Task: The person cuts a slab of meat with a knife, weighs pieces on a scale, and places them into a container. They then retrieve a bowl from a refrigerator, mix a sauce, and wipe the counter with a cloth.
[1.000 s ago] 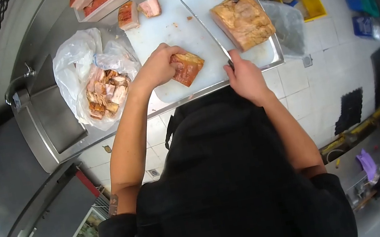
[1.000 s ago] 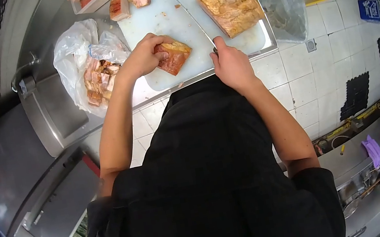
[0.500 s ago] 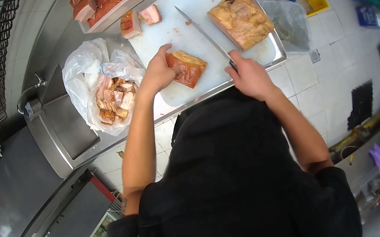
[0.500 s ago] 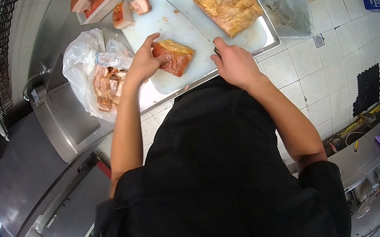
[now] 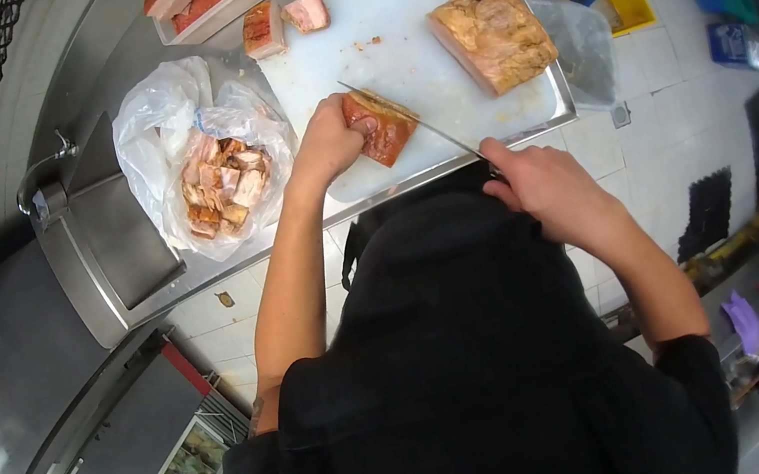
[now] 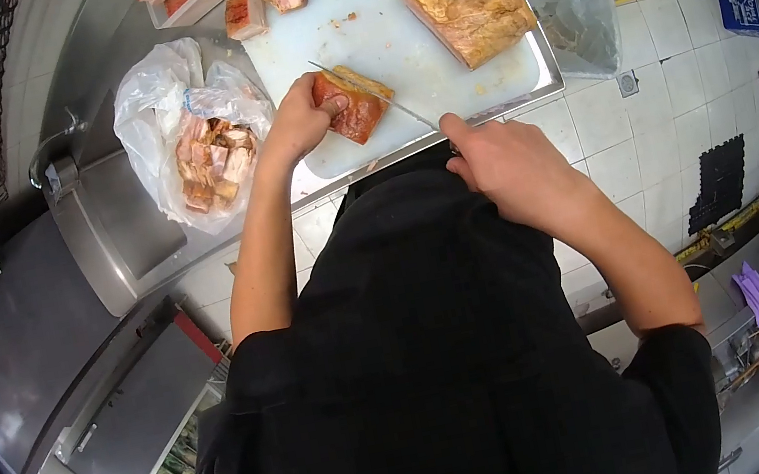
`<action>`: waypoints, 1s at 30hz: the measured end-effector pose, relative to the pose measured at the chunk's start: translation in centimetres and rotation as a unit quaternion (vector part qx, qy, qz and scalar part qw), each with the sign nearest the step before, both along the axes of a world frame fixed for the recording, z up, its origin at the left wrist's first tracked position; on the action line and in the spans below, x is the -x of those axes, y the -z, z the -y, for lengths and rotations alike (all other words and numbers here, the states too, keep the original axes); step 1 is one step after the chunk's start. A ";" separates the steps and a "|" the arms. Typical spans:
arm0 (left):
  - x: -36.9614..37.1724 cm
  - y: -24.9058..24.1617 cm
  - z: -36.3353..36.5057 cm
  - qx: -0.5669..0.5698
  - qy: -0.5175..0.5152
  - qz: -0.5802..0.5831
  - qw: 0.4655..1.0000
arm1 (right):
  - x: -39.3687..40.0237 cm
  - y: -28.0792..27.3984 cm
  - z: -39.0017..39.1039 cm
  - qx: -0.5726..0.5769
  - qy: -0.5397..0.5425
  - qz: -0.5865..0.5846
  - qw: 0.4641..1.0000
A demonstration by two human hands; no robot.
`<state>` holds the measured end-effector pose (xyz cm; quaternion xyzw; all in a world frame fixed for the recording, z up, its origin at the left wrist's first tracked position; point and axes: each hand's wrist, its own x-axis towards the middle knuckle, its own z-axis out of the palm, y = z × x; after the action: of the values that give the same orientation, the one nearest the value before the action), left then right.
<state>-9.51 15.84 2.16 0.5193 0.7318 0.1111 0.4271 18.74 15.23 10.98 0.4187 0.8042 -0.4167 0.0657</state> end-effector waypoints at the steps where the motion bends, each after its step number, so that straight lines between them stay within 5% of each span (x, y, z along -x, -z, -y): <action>1: 0.1 0.1 0.0 0.004 -0.001 0.003 1.000 | 0.0 0.0 -0.2 0.004 -0.001 0.003 1.000; 10: 0.0 -0.1 -0.3 0.046 0.013 -0.008 0.999 | 1.1 -0.5 -1.1 0.050 -0.017 0.039 0.998; 25: 0.0 1.0 -0.2 0.015 0.014 -0.027 0.999 | 5.7 10.4 -1.7 -0.007 0.050 -0.027 0.998; 30: 0.7 1.7 0.1 0.039 -0.054 0.079 0.995 | 3.5 8.2 -2.9 -0.057 0.029 -0.084 0.994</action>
<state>-10.21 15.70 0.49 0.4519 0.7266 0.1461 0.4965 15.21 18.18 2.79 0.4085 0.8166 -0.4060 -0.0384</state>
